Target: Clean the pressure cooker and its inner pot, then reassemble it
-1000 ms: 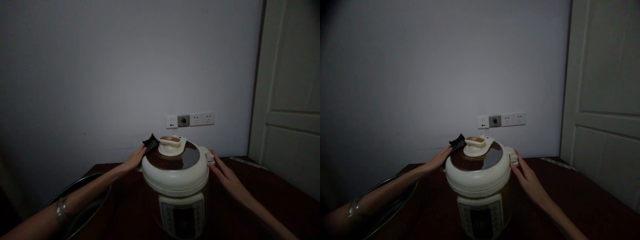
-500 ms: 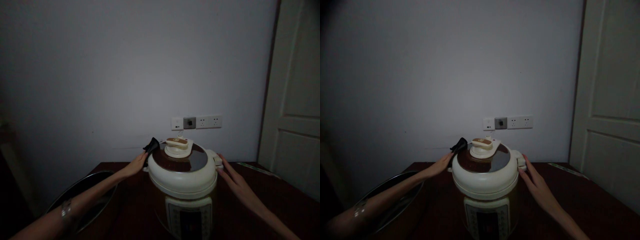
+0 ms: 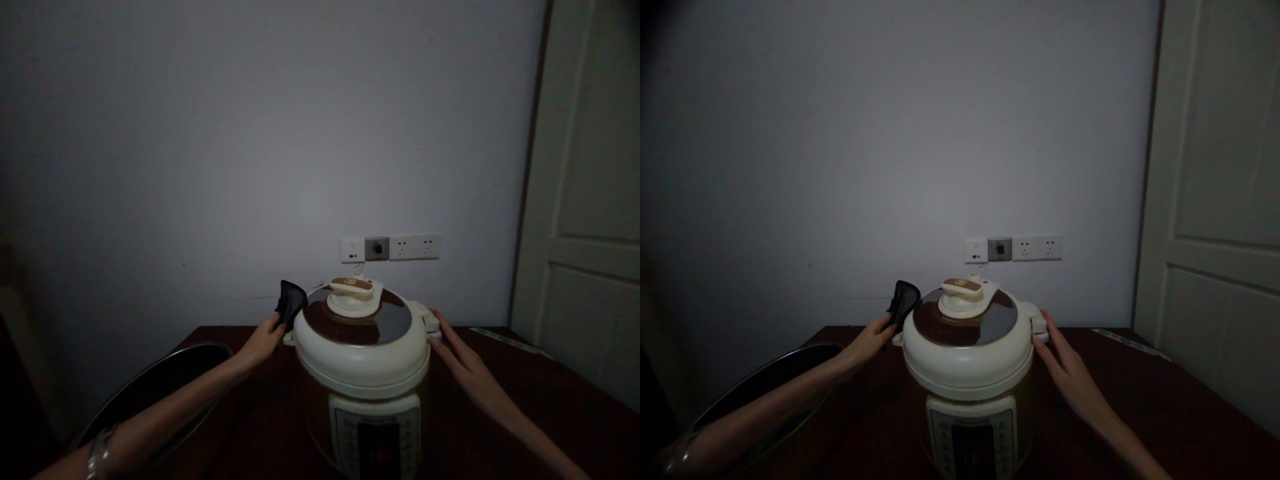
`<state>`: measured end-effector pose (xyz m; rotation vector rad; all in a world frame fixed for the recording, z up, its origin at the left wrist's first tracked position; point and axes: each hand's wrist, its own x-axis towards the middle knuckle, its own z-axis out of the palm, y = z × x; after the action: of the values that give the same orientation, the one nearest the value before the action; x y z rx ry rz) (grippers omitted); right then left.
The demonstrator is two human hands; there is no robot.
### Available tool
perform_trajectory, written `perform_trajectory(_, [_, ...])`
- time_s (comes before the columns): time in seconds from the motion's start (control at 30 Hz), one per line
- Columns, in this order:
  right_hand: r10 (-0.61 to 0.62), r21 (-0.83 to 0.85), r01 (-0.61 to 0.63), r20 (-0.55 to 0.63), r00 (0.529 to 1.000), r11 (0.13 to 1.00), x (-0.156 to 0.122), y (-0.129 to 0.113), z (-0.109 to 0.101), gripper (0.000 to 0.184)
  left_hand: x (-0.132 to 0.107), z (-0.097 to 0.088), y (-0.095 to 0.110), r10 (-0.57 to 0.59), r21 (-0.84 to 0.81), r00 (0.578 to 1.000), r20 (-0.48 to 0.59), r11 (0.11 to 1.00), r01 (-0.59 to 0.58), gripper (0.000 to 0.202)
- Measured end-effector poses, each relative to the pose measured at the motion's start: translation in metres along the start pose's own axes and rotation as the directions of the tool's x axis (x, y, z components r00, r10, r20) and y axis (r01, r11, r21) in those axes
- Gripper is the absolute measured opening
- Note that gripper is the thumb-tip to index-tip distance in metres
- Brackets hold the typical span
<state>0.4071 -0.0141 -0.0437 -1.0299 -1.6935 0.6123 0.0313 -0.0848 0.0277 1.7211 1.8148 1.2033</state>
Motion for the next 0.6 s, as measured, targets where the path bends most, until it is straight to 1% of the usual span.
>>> perform_trajectory(0.07, [-0.002,0.006,0.002,0.0,1.0,1.0,0.0,-0.001,0.0,0.077,-0.012,-0.004,0.006,-0.003,0.13,1.0,0.006,0.992,0.003,0.031])
perform_trajectory(0.1, [-0.004,0.008,0.004,-0.002,1.0,1.0,-0.001,-0.002,0.001,0.077,-0.019,-0.006,0.009,0.028,0.18,1.0,0.008,0.983,-0.029,0.03])
perform_trajectory(0.2, [-0.003,0.01,0.003,-0.017,1.0,1.0,-0.001,-0.004,0.001,0.078,-0.031,-0.011,0.016,0.104,0.261,0.993,0.058,0.958,-0.116,0.026])
perform_trajectory(0.27, [0.006,0.015,-0.005,-0.021,1.0,1.0,-0.001,-0.004,-0.001,0.078,-0.03,-0.015,0.016,0.121,0.29,0.99,0.078,0.947,-0.138,0.025])
perform_trajectory(0.33, [0.017,0.023,-0.016,-0.011,1.0,1.0,0.001,-0.003,-0.003,0.078,-0.019,-0.021,0.013,0.142,0.28,0.987,0.077,0.947,-0.158,0.027])
perform_trajectory(0.4, [0.027,0.035,-0.028,0.009,1.0,0.999,0.003,-0.001,-0.006,0.075,-0.003,-0.03,0.008,0.161,0.217,0.986,0.041,0.962,-0.166,0.027])
perform_trajectory(0.5, [0.034,0.051,-0.035,0.021,0.999,0.998,0.006,0.004,-0.009,0.069,0.023,-0.049,0.002,0.12,0.096,0.989,-0.084,0.989,-0.112,0.026])
perform_trajectory(0.6, [0.016,0.01,-0.016,-0.017,1.0,1.0,0.007,0.004,-0.015,0.065,0.038,-0.07,0.005,0.069,-0.014,0.977,-0.203,0.997,-0.073,0.03])
